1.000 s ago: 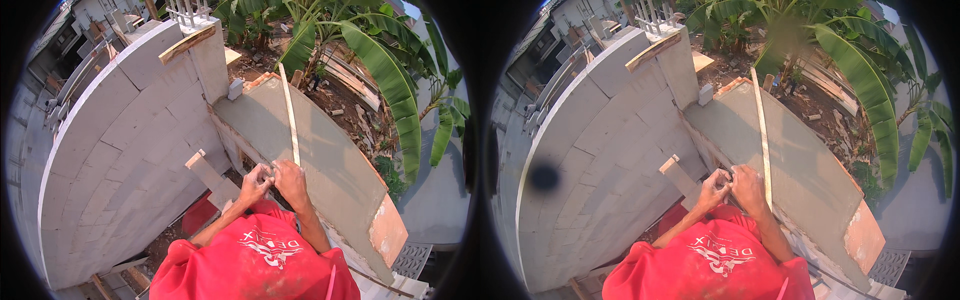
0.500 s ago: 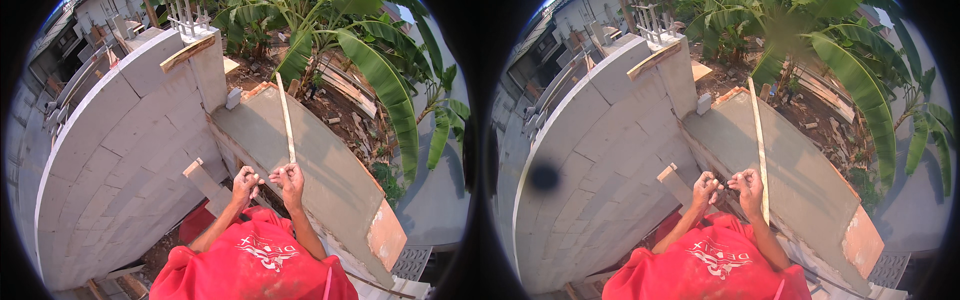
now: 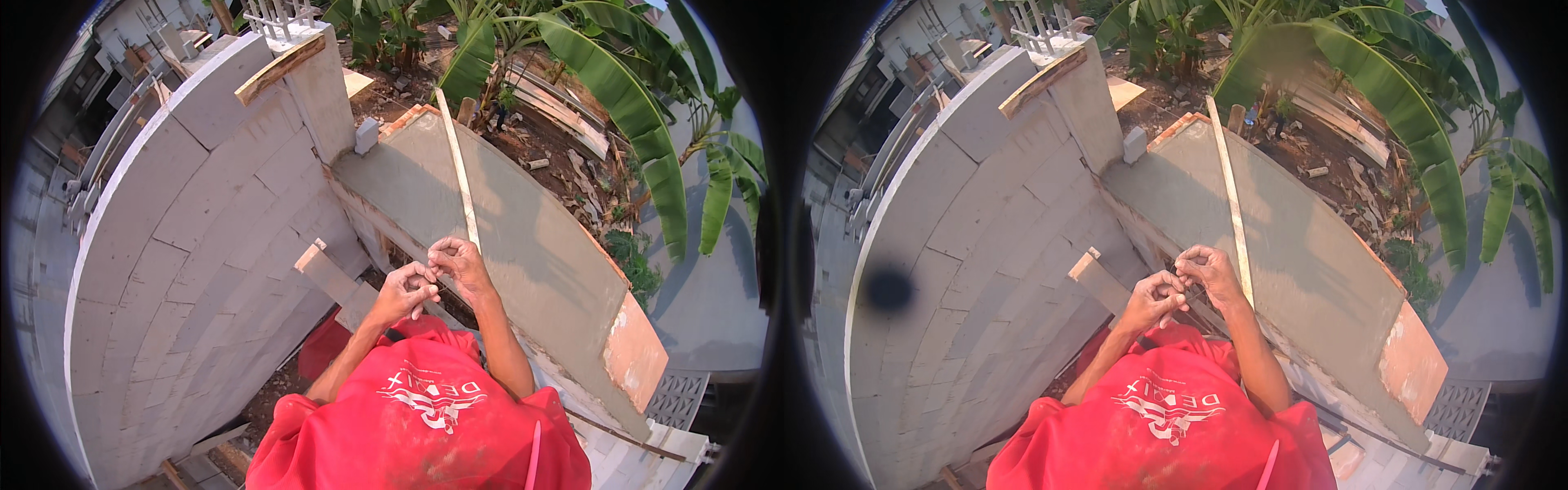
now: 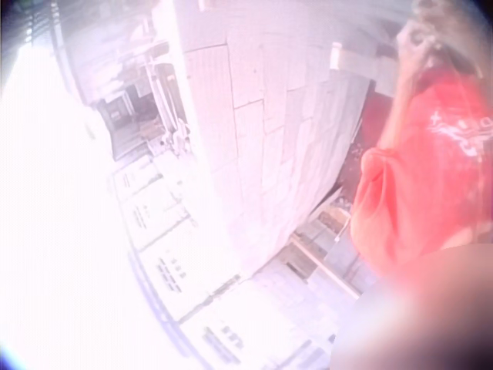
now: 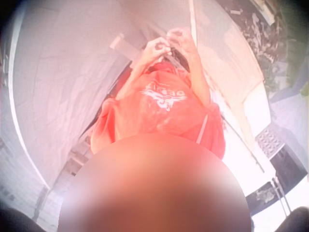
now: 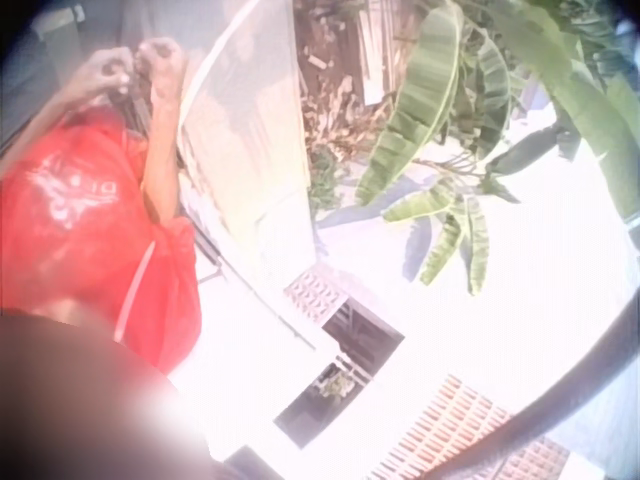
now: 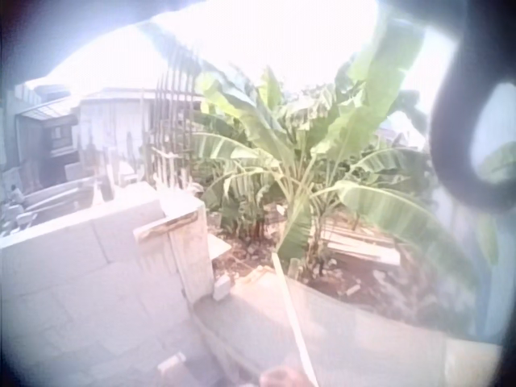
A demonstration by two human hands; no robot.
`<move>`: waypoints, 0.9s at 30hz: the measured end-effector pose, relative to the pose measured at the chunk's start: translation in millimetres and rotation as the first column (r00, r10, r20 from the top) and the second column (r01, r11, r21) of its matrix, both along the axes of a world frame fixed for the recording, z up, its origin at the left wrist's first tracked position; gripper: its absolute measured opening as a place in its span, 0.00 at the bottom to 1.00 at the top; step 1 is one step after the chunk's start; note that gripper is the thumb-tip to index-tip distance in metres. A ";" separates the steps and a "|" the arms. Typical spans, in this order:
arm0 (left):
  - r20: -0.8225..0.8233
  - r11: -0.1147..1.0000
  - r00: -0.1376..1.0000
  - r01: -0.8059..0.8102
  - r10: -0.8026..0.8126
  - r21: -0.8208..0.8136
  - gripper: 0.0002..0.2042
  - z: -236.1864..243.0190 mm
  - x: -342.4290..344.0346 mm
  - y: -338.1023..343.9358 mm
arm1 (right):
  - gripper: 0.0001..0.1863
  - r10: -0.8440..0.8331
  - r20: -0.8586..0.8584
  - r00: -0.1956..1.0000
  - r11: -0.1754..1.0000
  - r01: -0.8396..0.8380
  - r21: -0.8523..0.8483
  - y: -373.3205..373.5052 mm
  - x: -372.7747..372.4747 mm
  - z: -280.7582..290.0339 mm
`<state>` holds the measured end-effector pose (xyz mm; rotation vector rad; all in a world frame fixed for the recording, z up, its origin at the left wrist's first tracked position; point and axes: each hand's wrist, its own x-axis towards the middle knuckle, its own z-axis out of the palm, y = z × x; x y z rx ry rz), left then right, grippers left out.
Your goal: The person installs wooden planks on a curved wall using a hammer and nails. They position the planks, hammer nails into the wall, and adjust the wood to fit the structure.
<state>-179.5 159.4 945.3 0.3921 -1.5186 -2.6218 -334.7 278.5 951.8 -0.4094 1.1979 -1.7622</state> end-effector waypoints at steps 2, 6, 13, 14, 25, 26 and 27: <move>-0.024 0.998 0.998 -0.053 0.054 0.018 0.08 -4.5 0.3 5.5 | 0.09 0.033 0.005 0.999 0.999 -0.032 -0.043 3.7 -5.8 5.2; 0.004 0.993 0.993 -0.115 0.115 0.022 0.08 -8.5 0.2 10.1 | 0.10 0.110 -0.003 0.994 0.993 -0.110 -0.032 9.8 -8.9 15.4; -0.004 0.914 0.942 -0.328 0.337 -0.240 0.07 -4.2 -5.9 0.6 | 0.10 -0.330 -0.671 0.664 0.875 0.482 0.046 14.2 31.9 34.3; -0.025 0.889 0.944 -0.317 0.328 -0.330 0.07 -3.0 -5.9 2.0 | 0.11 -0.239 -0.734 0.635 0.902 0.425 0.074 14.6 37.7 36.9; -0.019 0.748 0.951 -0.254 0.308 -0.614 0.06 -1.9 -8.2 7.8 | 0.10 0.017 -0.801 0.598 0.915 0.313 0.253 -4.7 34.3 15.2; -0.010 0.775 0.949 -0.263 0.315 -0.575 0.06 -5.3 -8.4 8.1 | 0.10 0.018 -0.770 0.637 0.929 0.275 0.249 -4.0 30.1 11.3; -0.018 0.801 0.933 -0.319 0.360 -0.506 0.06 -8.8 -8.1 7.7 | 0.09 0.026 -0.768 0.640 0.957 0.206 0.204 -2.0 26.0 8.0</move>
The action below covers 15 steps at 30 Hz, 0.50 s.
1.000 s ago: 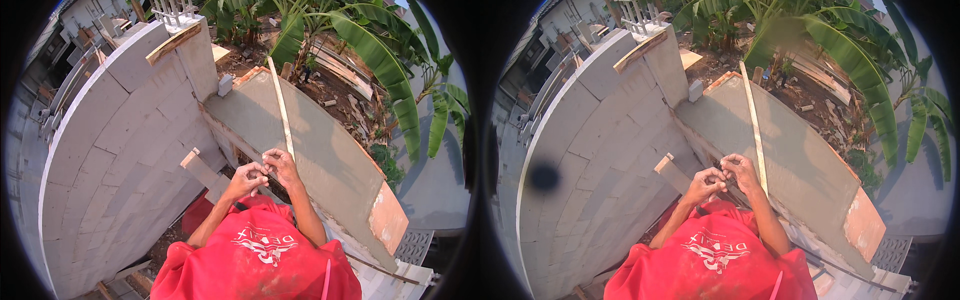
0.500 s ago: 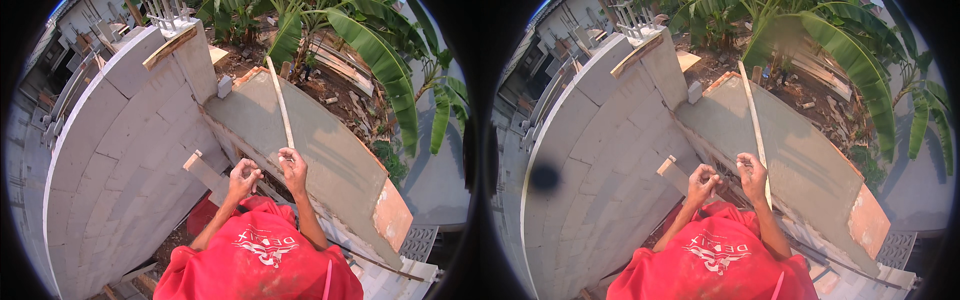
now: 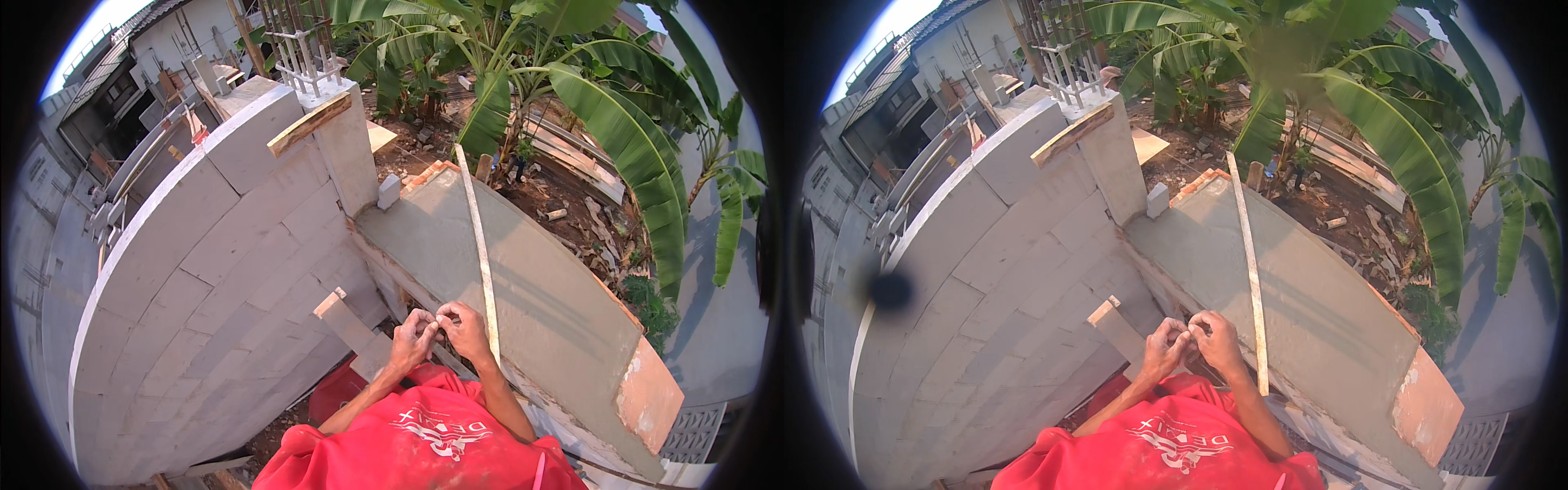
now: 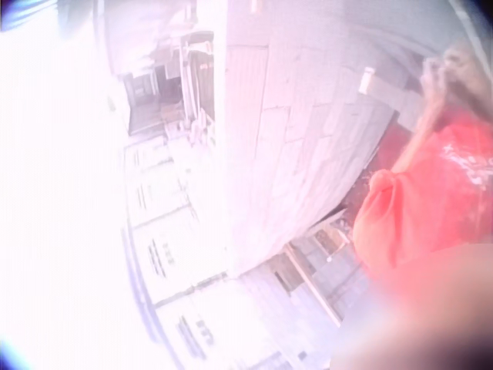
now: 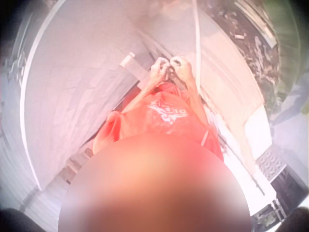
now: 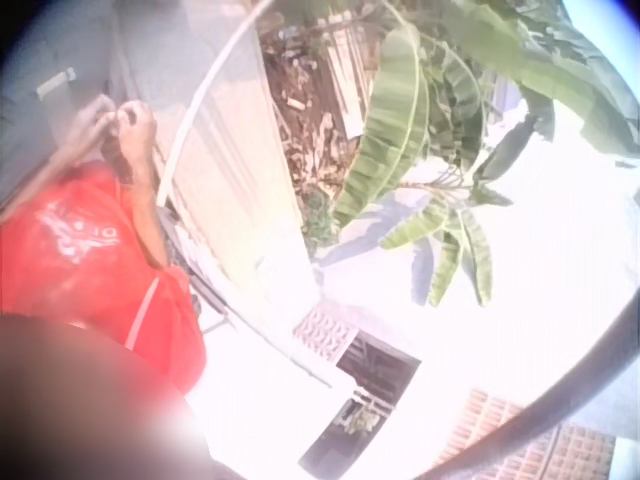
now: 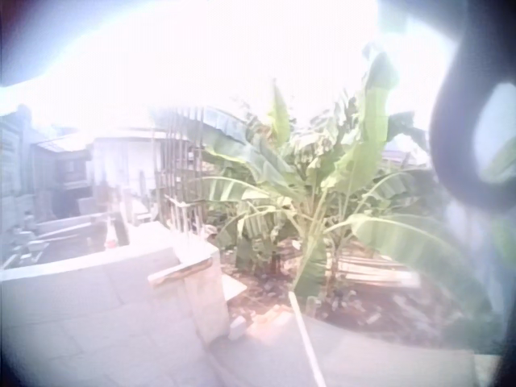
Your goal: The person installs wooden planks on a curved wall using a hammer and nails. They position the planks, hammer nails into the wall, and adjust the wood to fit the structure.
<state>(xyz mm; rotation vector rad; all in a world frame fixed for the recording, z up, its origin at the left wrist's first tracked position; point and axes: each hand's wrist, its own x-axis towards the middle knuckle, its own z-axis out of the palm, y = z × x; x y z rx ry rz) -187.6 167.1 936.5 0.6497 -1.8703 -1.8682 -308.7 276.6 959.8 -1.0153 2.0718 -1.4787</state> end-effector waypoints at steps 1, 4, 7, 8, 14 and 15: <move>-0.026 0.993 0.999 -0.033 0.036 0.113 0.06 -3.4 0.6 0.2 | 0.09 0.071 0.022 0.997 0.997 -0.070 -0.034 2.0 -3.8 -2.5; -0.069 0.940 0.992 -0.074 0.103 0.333 0.06 -10.4 3.0 -6.0 | 0.09 0.326 0.219 0.920 0.939 -0.289 -0.188 8.7 -11.8 -5.8; -0.078 0.884 0.991 -0.057 0.105 0.465 0.06 -14.9 5.0 -8.7 | 0.07 0.457 0.373 0.807 0.889 -0.414 -0.193 12.2 -13.5 -5.0; -0.088 0.873 0.991 -0.048 0.103 0.486 0.06 -16.2 2.9 -10.0 | 0.07 0.461 0.366 0.808 0.887 -0.410 -0.212 12.4 -13.8 -3.9; -0.138 0.789 0.979 -0.035 0.151 0.613 0.07 -19.9 -0.4 -8.2 | 0.10 0.552 0.362 0.751 0.779 -0.311 -0.544 10.9 -5.2 1.8; -0.125 0.832 0.984 -0.038 0.127 0.553 0.07 -19.5 0.9 -8.8 | 0.11 0.566 0.396 0.723 0.756 -0.265 -0.598 11.3 -4.2 2.4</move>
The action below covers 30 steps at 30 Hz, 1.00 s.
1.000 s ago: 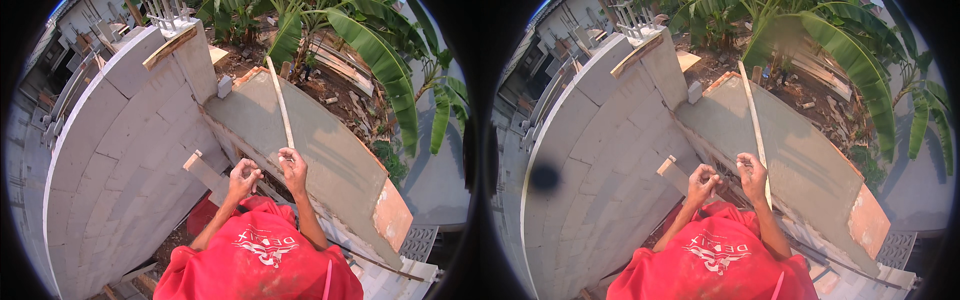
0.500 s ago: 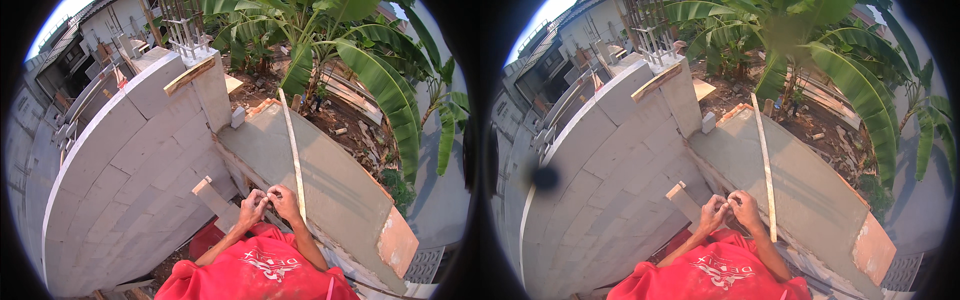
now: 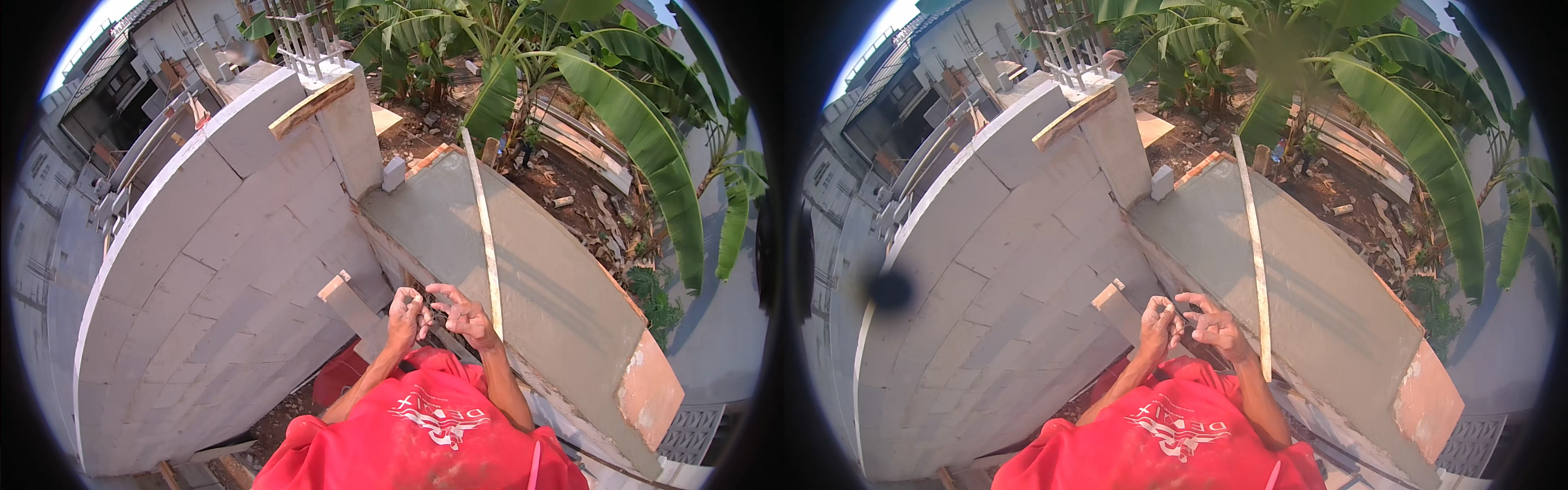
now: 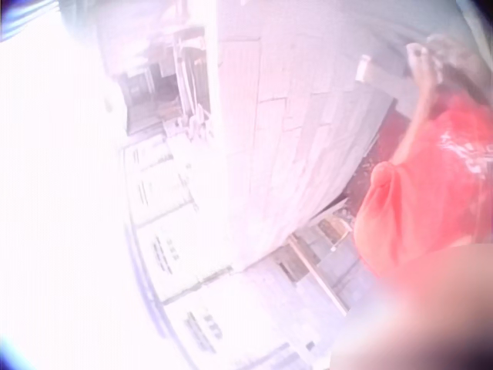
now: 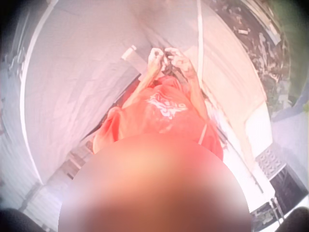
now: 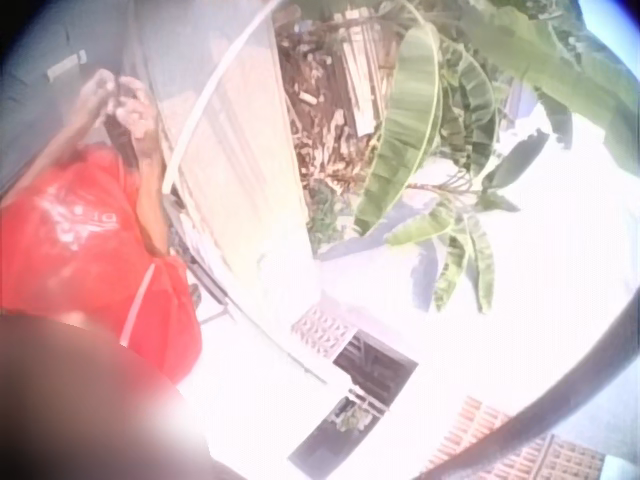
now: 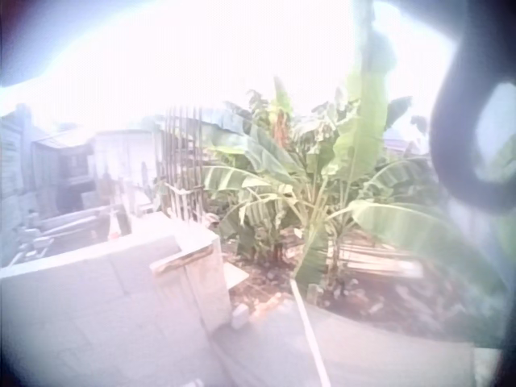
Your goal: The person installs wooden planks on a curved wall using a hammer and nails. They position the planks, hammer nails into the wall, and adjust the wood to fit the structure.
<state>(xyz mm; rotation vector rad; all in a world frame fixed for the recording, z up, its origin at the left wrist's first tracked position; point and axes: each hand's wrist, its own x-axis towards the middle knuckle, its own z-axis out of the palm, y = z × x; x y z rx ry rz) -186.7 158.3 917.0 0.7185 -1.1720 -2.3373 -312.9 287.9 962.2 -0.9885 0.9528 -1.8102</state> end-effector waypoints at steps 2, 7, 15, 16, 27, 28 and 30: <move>0.032 0.994 0.999 0.042 -0.040 -0.096 0.07 3.2 1.3 -7.4 | 0.14 -0.021 -0.031 0.999 0.985 0.026 0.172 1.0 1.5 0.9; 0.070 0.880 0.998 0.039 -0.006 -0.474 0.13 13.5 -8.1 -31.4 | 0.18 0.055 -0.367 0.928 0.987 0.005 0.160 -0.4 -3.9 0.8; 0.038 0.863 0.999 -0.006 0.030 -0.505 0.17 31.1 -29.9 -59.1 | 0.14 0.162 -0.669 0.725 0.981 -0.048 0.186 3.2 7.4 10.4; 0.056 0.908 0.990 -0.096 0.130 -0.408 0.17 32.0 -31.3 -61.6 | 0.13 0.086 -0.699 0.710 0.994 -0.016 0.106 7.4 10.3 11.5; -0.334 0.928 0.932 -0.006 0.140 0.374 0.19 24.2 -28.1 -50.9 | 0.15 -0.305 0.317 0.898 0.948 0.317 0.014 16.6 0.5 -22.6; -0.309 0.928 0.943 -0.001 0.125 0.373 0.19 28.9 -27.6 -50.8 | 0.15 -0.290 0.347 0.892 0.950 0.312 -0.008 13.6 -0.9 -24.0; -0.245 0.928 0.948 -0.106 0.202 0.357 0.20 40.0 -32.0 -45.8 | 0.14 -0.388 0.314 0.866 0.922 0.363 0.137 4.9 -3.0 -23.9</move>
